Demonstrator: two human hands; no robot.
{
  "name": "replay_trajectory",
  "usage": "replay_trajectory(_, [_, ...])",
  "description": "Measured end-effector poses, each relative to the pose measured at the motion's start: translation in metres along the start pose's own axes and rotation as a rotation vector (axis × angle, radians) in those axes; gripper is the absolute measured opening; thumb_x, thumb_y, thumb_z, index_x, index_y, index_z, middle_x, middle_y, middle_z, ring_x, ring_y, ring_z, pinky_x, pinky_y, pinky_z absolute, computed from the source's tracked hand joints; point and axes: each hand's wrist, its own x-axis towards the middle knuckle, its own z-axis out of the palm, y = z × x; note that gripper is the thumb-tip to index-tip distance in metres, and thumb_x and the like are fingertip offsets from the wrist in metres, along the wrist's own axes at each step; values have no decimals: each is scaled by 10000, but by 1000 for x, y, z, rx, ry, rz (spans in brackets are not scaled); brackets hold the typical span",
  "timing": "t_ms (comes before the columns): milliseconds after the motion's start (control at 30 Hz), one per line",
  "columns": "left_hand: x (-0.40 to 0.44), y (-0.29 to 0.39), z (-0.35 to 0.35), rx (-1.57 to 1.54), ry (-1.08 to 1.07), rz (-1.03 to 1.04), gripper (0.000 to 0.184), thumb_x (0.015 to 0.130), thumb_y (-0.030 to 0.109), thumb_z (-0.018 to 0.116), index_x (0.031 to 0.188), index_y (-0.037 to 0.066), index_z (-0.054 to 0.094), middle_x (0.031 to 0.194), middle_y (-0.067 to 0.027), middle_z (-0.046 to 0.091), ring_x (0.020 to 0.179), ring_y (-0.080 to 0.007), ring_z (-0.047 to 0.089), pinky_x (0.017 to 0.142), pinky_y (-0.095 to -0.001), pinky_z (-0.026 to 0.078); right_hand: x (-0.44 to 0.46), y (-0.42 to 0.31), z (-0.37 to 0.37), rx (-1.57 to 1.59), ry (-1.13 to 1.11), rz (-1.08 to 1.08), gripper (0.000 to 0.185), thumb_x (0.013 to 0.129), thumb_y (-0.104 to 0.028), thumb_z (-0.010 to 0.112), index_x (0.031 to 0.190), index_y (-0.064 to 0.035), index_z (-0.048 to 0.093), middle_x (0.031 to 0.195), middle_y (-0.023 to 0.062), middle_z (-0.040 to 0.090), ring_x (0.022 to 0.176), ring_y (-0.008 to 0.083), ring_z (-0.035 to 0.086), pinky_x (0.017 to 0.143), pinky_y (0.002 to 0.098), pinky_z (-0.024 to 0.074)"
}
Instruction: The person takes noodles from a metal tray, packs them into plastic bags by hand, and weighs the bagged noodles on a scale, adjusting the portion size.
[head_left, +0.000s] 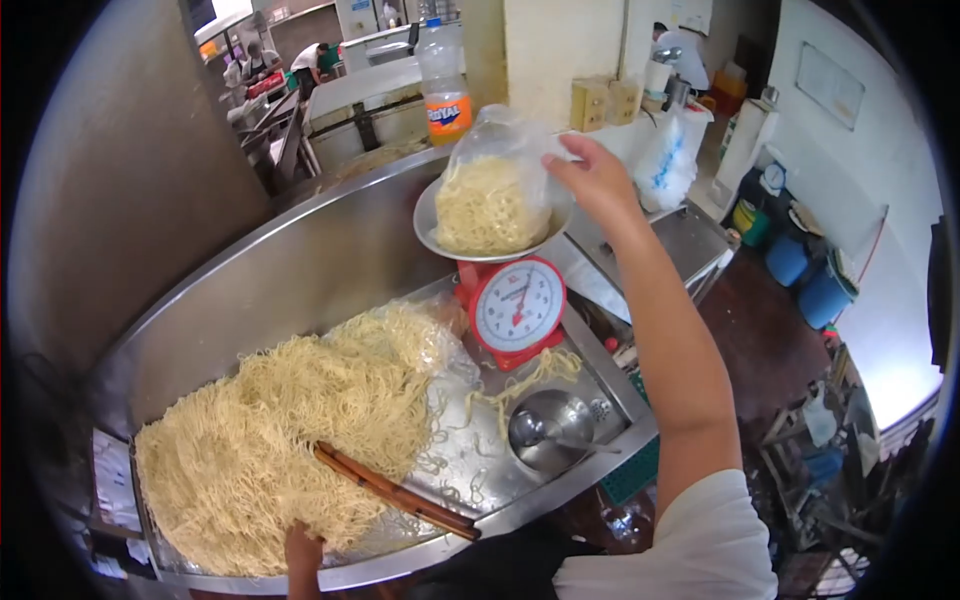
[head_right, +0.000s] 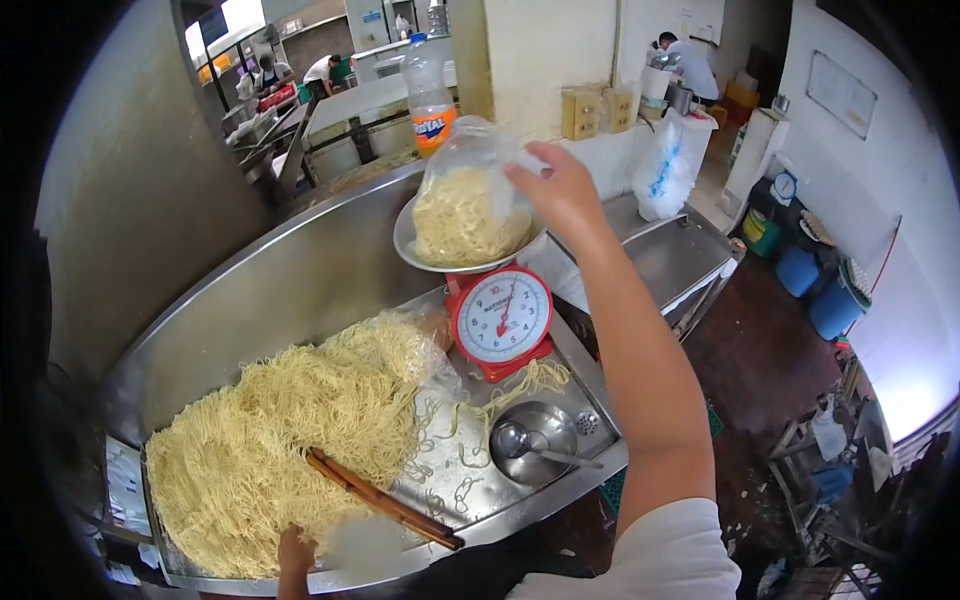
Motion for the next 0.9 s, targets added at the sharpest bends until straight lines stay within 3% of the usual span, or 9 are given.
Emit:
replay_trajectory(167, [-25,-10,-4,-199,255,-85,179,867,169,570,877,-10,584,812,-185,616,766,-368,585,687,-435,473,-11,2,-23,171,-103,12,467,821,-283,692,1178,1,591,1036,90,649,964,143,579,839,276,443])
replay_trajectory(267, [1,-29,5,-371,403,-8,169,905,157,534,817,13,542,644,-97,534,586,-236,526,566,-355,442,-13,-3,-24,220,-94,-42,437,804,-249,707,1142,9,605,1094,131,641,955,170,606,833,305,476])
replay_trajectory(333, [1,32,-38,-851,197,-142,187,934,168,520,796,42,511,593,-18,456,537,-120,452,512,-284,405,-20,-15,-16,255,-146,-48,424,809,-246,703,1135,9,607,1065,123,645,938,169,608,828,302,476])
replay_trajectory(400, [4,79,-67,-947,181,-38,149,937,162,534,839,51,528,615,4,471,551,-72,451,517,-225,387,-30,-28,-6,265,-203,-75,408,811,-233,703,1125,10,609,1042,113,647,915,164,608,812,296,477])
replay_trajectory(567, [-10,152,-123,-920,143,183,99,917,122,563,917,24,577,714,-25,546,662,-103,526,609,-246,438,-79,-75,37,364,-488,-16,405,794,-158,712,1153,-9,593,1001,74,655,868,142,595,739,283,490])
replay_trajectory(667, [-20,159,-135,-668,208,262,95,891,87,572,922,-1,588,783,-113,589,720,-231,576,668,-317,468,-143,-85,100,289,-856,-289,478,787,-114,702,1234,-44,546,1064,68,637,884,135,587,708,278,501])
replay_trajectory(733, [-27,169,-147,-588,245,390,105,909,87,563,955,-3,593,816,-71,596,759,-165,565,677,-275,462,-203,-99,149,448,-1186,-299,537,794,-105,683,1298,-80,499,1148,72,600,908,139,584,725,276,504])
replay_trajectory(800, [-38,177,-160,-638,244,453,111,884,81,585,958,1,605,861,-123,610,819,-245,601,721,-322,477,-258,-113,191,486,-1538,-125,552,800,-94,669,1319,-76,483,1210,80,558,927,140,582,759,272,498])
replay_trajectory(900, [-50,165,-180,-543,220,541,144,858,78,582,984,21,624,917,-172,615,859,-334,599,725,-387,487,-348,-99,254,795,-1672,-47,386,839,-94,625,1213,-42,543,1078,72,611,941,124,576,779,275,487])
